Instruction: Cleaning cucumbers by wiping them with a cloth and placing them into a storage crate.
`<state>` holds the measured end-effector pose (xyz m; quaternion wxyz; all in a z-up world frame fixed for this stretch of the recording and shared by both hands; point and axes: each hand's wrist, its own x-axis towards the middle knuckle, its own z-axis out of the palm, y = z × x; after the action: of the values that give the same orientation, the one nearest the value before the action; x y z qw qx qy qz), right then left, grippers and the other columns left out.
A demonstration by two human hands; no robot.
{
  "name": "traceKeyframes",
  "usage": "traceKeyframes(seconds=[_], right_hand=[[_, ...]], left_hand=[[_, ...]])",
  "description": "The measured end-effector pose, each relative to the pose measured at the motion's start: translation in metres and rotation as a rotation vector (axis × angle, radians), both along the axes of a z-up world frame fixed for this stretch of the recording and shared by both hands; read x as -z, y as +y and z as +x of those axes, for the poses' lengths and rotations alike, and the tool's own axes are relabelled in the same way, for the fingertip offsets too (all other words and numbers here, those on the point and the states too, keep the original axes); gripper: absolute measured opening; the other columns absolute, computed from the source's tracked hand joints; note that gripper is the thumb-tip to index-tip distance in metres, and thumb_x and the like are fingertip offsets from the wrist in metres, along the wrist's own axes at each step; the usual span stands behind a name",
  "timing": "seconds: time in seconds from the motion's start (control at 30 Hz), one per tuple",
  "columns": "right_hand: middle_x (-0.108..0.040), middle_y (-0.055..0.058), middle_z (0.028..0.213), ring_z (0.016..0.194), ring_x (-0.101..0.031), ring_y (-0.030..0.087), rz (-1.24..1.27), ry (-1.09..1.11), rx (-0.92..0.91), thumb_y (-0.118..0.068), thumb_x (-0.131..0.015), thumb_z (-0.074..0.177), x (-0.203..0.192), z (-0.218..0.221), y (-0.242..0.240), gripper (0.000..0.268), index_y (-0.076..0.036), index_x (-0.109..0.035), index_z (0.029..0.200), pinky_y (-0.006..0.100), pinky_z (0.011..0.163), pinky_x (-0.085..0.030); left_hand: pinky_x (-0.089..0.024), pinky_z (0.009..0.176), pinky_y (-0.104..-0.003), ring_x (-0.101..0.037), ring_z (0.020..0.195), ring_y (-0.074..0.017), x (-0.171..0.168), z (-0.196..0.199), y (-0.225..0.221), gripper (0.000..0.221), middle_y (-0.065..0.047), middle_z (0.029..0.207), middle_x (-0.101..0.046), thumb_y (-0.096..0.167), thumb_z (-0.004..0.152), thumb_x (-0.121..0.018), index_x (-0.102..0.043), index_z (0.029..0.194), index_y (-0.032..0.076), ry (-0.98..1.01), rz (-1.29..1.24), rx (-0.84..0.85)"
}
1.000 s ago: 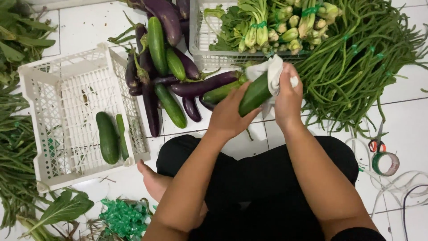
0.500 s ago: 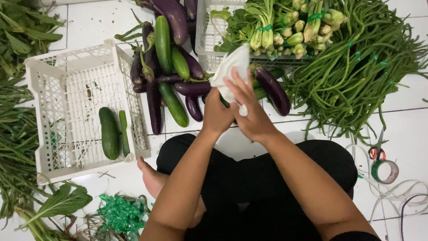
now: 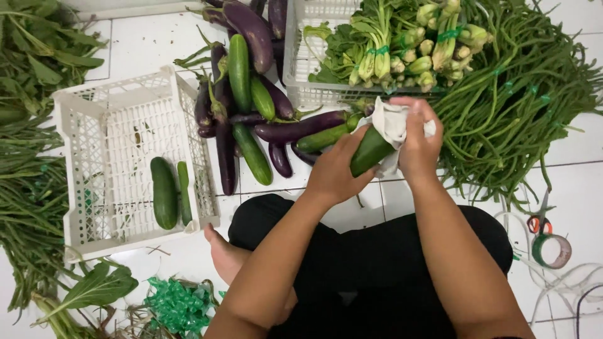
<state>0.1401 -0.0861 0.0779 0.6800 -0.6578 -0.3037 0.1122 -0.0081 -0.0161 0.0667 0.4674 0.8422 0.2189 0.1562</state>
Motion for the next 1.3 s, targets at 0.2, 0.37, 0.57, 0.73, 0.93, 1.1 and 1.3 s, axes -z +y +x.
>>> traceKeyframes(seconds=[0.2,0.37,0.57,0.73,0.93,1.1,1.3], right_hand=[[-0.068,0.008,0.083,0.079,-0.067,0.013,0.057,0.303,0.139,-0.037,-0.063,0.106,0.038,0.023,0.005,0.046,-0.006,-0.063,0.072,0.023,0.079,-0.053],[-0.06,0.004,0.064,0.065,-0.065,0.011,0.17,0.573,0.228,-0.035,-0.074,0.094,0.02,0.03,0.002,0.046,-0.008,-0.053,0.063,0.021,0.064,-0.057],[-0.063,0.007,0.061,0.062,-0.072,0.017,0.295,0.804,0.303,-0.029,-0.076,0.086,0.005,0.027,-0.001,0.043,-0.012,-0.048,0.058,0.03,0.062,-0.063],[-0.074,0.008,0.07,0.07,-0.079,0.023,0.273,1.031,0.299,-0.033,-0.078,0.082,0.012,0.018,-0.002,0.033,-0.016,-0.058,0.062,0.038,0.071,-0.07],[-0.078,0.015,0.093,0.08,-0.08,0.027,0.128,1.106,0.171,-0.041,-0.074,0.087,0.045,0.001,0.002,0.033,-0.008,-0.074,0.088,0.039,0.077,-0.069],[-0.074,0.009,0.105,0.098,-0.072,0.021,-0.241,0.758,0.022,-0.051,-0.064,0.101,0.09,-0.006,-0.014,0.039,-0.014,-0.073,0.109,0.038,0.095,-0.058],[-0.052,0.009,0.148,0.145,-0.041,0.023,-0.299,0.573,-0.147,-0.047,-0.037,0.111,0.017,-0.056,-0.006,0.042,-0.018,-0.061,0.131,0.042,0.124,-0.027]], left_hand=[[-0.06,0.083,-0.044,-0.069,0.108,-0.0341,0.018,-0.01,0.011,0.08,-0.013,0.122,-0.067,0.027,0.084,-0.077,-0.043,0.157,0.025,-0.096,0.293,-0.105],[-0.059,0.072,-0.038,-0.071,0.09,-0.0256,-0.007,-0.009,0.015,0.06,-0.004,0.106,-0.071,0.03,0.078,-0.082,-0.061,0.134,0.02,-0.262,0.516,-0.267],[-0.06,0.069,-0.035,-0.068,0.084,-0.0247,-0.021,-0.019,0.014,0.071,-0.005,0.097,-0.068,0.04,0.057,-0.096,-0.071,0.117,0.01,-0.338,0.658,-0.526],[-0.057,0.097,-0.049,-0.066,0.109,-0.036,0.003,-0.017,0.02,0.105,-0.015,0.118,-0.065,0.022,0.061,-0.101,-0.048,0.15,0.005,-0.652,0.389,-0.48],[-0.06,0.083,-0.035,-0.065,0.098,-0.026,0.016,0.009,-0.004,0.133,-0.03,0.145,-0.047,0.013,0.06,-0.1,-0.015,0.161,-0.003,-1.097,0.148,-0.551],[-0.041,0.117,-0.05,-0.051,0.139,-0.0294,-0.03,-0.009,-0.022,0.108,-0.014,0.15,-0.052,0.051,0.067,-0.084,-0.033,0.157,0.019,-0.325,-0.566,-0.48],[-0.027,0.116,-0.067,-0.026,0.149,-0.0524,-0.059,-0.032,-0.009,0.113,-0.041,0.159,-0.02,0.054,0.082,-0.068,-0.003,0.158,0.001,-0.324,-0.594,-0.37]])
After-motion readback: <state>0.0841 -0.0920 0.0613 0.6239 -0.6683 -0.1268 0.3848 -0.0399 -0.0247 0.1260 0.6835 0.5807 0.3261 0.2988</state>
